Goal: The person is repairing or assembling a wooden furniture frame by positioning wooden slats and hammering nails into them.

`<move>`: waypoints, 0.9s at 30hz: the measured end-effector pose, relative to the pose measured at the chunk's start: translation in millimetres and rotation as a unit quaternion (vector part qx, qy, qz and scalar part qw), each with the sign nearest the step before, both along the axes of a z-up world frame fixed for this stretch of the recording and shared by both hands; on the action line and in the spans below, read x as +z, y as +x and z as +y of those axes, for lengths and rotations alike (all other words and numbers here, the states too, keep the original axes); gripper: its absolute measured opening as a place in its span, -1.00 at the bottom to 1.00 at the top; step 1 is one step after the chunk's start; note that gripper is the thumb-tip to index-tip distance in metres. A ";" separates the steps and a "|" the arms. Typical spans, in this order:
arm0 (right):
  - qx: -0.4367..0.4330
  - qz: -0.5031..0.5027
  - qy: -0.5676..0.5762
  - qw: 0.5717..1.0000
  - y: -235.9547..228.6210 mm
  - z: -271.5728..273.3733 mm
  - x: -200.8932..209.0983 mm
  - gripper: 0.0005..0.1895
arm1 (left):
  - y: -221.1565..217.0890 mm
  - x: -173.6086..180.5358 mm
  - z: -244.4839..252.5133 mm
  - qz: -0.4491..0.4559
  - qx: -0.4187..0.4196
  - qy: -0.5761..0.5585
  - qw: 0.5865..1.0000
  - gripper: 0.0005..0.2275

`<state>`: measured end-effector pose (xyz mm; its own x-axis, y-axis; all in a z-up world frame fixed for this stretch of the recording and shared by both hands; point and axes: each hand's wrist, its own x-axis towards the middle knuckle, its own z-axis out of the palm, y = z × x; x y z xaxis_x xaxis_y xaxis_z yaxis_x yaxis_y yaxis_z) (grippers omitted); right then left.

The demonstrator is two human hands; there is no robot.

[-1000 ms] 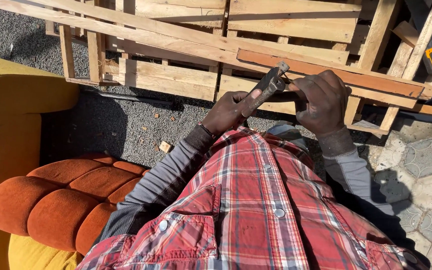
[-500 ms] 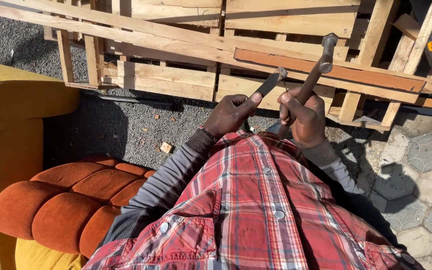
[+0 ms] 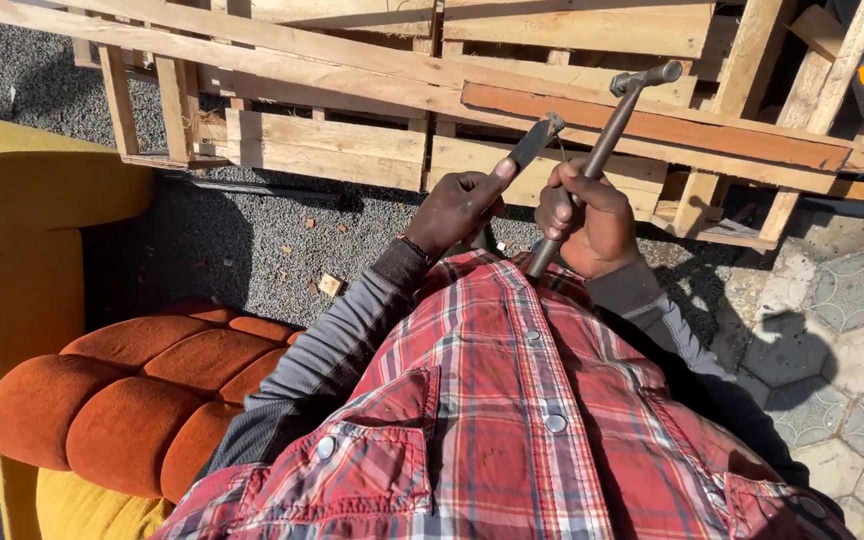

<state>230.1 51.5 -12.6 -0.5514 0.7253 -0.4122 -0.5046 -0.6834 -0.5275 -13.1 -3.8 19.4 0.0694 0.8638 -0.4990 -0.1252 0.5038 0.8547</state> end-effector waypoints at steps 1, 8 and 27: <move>0.012 -0.128 0.131 0.983 5.4 6.8 -9.3 -0.77 | -1.3 -1.7 -0.7 0.009 -0.005 -0.013 1.000 -0.29; -0.018 -0.503 0.657 0.561 46.6 28.3 -40.2 -0.84 | 0.2 6.1 0.3 0.003 -0.028 -0.074 0.997 -0.22; 0.068 -0.204 0.188 0.958 3.4 18.6 58.1 -0.79 | -3.1 -3.0 4.0 0.009 -0.076 0.009 0.997 -0.24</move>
